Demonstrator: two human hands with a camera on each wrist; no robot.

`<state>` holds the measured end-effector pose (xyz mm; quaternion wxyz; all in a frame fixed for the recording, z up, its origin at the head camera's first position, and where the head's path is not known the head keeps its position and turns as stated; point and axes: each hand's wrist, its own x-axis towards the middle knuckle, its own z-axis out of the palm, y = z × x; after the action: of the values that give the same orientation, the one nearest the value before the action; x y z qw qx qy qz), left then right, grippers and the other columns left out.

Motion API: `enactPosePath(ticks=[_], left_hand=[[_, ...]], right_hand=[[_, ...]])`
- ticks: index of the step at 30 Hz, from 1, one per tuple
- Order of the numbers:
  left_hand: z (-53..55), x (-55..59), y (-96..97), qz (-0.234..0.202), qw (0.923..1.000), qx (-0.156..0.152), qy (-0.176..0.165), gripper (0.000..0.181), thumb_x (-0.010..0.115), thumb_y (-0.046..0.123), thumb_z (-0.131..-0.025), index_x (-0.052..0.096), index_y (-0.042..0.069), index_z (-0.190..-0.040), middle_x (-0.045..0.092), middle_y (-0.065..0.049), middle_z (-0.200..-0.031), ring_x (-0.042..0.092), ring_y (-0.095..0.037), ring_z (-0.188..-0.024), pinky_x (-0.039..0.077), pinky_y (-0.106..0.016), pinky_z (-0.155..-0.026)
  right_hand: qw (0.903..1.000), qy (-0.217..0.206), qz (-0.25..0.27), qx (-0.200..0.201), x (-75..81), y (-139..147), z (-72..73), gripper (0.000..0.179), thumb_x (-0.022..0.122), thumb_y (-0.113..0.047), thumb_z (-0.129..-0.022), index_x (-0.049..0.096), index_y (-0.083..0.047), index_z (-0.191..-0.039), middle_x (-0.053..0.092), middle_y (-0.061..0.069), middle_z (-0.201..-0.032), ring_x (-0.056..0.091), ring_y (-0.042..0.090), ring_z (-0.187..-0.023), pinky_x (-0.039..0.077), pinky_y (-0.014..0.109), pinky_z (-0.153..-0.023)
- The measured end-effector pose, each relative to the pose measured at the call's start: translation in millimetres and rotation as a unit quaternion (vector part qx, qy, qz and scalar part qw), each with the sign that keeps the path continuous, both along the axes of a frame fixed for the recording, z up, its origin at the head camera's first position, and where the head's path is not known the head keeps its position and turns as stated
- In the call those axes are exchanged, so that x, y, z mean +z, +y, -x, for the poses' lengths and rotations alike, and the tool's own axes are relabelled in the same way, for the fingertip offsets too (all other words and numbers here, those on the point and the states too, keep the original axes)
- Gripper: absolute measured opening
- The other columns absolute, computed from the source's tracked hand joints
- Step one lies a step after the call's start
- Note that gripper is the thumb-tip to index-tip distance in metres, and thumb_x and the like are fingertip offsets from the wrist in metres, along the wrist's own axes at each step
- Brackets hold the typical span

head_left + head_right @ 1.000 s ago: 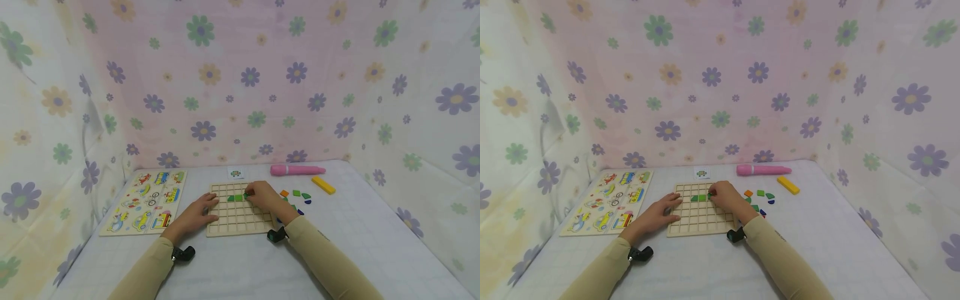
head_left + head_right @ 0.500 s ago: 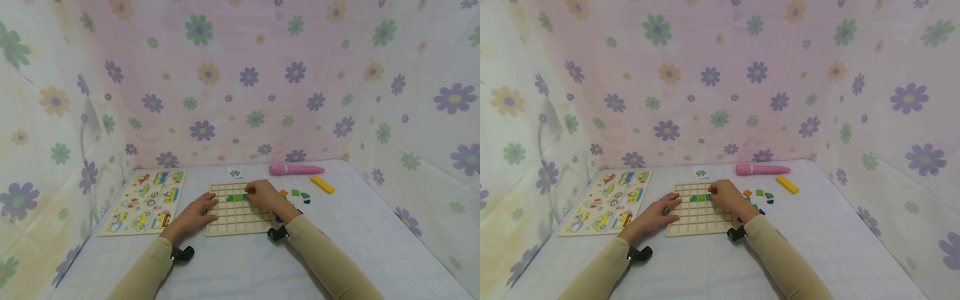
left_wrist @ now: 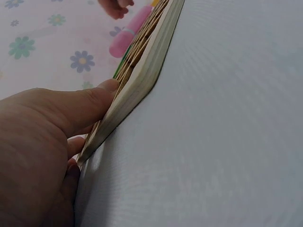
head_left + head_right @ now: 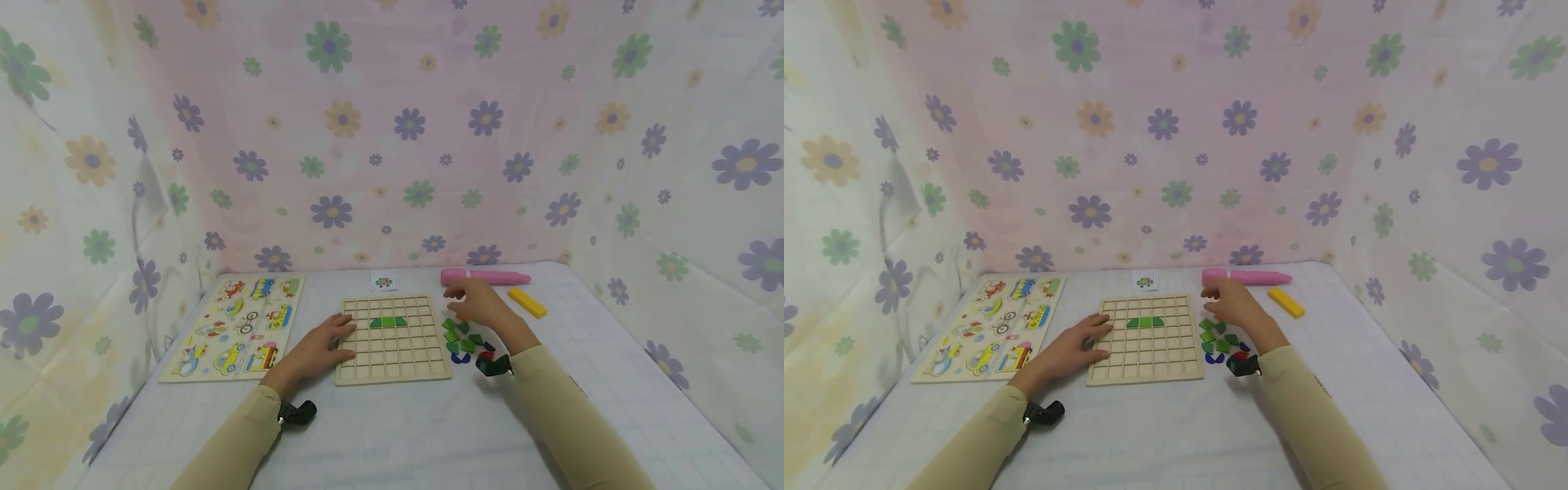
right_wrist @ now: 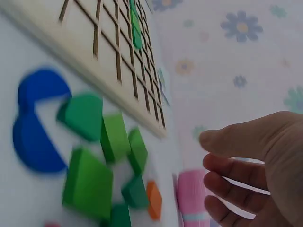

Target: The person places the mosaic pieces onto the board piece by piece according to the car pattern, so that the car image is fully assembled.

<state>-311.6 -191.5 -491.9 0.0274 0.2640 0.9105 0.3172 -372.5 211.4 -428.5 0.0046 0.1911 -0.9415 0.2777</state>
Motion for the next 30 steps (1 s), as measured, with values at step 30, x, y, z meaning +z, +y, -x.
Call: enactPosePath(ticks=[30], left_hand=[[0.4, 3.9, -1.2, -0.003, 0.9999, -0.005, -0.009, 0.069, 0.077, 0.036, -0.104, 0.053, 0.003, -0.160, 0.034, -0.013, -0.174, 0.020, -0.039, -0.163, 0.023, -0.062, -0.128]], right_hand=[[0.9870, -0.102, -0.096, -0.078, 5.3, 79.6, 13.1, 0.015, 0.079, -0.016, -0.095, 0.075, -0.003, -0.102, 0.071, 0.012, -0.099, 0.063, 0.032, -0.089, 0.059, 0.047, -0.081]])
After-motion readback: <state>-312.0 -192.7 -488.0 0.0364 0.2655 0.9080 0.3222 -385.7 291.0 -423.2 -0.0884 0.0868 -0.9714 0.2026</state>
